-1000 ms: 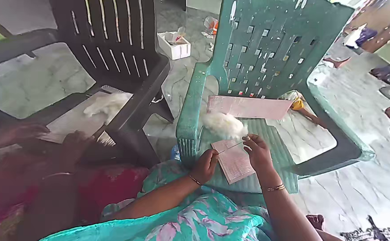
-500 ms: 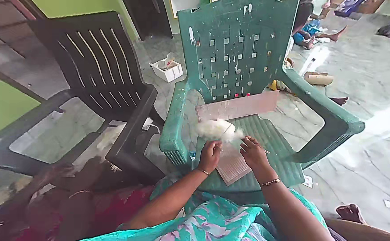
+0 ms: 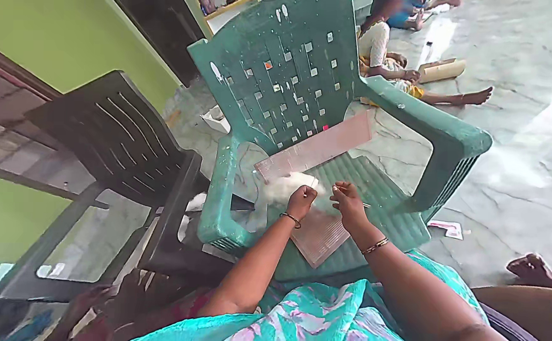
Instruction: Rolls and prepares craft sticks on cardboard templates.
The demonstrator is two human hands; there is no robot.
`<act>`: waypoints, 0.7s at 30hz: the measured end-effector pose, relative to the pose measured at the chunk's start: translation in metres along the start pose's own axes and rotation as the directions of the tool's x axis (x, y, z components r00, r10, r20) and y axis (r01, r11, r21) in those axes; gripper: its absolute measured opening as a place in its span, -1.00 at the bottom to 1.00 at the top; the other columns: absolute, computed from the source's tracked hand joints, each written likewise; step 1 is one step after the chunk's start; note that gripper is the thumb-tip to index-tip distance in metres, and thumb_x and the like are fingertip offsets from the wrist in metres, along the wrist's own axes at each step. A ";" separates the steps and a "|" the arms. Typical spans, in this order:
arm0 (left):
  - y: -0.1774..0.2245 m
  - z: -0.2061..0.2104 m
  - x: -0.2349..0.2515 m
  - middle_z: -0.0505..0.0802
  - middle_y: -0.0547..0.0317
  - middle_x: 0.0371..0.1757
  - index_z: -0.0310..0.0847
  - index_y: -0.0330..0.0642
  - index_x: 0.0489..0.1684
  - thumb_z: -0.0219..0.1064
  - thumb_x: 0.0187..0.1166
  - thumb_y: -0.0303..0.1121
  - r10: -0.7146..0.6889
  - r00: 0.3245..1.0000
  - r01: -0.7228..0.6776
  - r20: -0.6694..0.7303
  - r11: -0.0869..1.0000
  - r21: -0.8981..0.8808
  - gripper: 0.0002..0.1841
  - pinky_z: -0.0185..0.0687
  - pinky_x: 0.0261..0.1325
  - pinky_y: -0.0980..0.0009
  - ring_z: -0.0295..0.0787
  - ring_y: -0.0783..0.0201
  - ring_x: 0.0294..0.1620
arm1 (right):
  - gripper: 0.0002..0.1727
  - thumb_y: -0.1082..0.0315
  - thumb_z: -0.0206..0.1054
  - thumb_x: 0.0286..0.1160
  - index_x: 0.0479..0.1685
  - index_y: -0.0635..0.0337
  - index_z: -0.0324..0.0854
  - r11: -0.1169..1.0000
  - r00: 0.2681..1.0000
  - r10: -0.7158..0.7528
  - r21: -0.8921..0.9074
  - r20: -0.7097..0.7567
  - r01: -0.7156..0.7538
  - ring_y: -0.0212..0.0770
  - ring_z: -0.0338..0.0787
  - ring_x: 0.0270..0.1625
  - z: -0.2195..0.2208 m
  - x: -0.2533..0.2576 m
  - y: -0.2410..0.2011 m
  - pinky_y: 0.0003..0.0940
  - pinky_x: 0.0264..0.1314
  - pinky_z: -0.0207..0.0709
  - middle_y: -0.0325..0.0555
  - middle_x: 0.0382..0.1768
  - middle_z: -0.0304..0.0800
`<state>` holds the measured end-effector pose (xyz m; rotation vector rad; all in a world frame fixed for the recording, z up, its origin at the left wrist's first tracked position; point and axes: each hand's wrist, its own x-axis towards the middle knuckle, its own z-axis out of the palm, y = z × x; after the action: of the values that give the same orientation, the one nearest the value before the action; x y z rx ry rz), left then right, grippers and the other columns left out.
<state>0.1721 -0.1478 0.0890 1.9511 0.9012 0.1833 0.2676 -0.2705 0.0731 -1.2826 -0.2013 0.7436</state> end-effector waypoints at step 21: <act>-0.012 -0.019 0.026 0.78 -0.34 0.22 0.62 -0.44 0.30 0.15 0.84 -0.27 -0.143 0.939 0.218 -0.313 0.951 0.220 -0.63 0.49 0.49 -0.07 0.71 -0.16 0.33 | -0.82 0.42 0.33 0.67 0.09 0.32 0.64 0.988 0.993 -0.082 -0.135 -0.082 0.071 -0.23 0.68 -0.21 -0.007 0.014 0.001 -0.28 -0.13 0.55 0.00 -0.14 0.75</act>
<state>0.1762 -0.1142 0.0837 2.0914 1.3526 0.2660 0.2814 -0.2682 0.0666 -1.4221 -0.2303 0.6153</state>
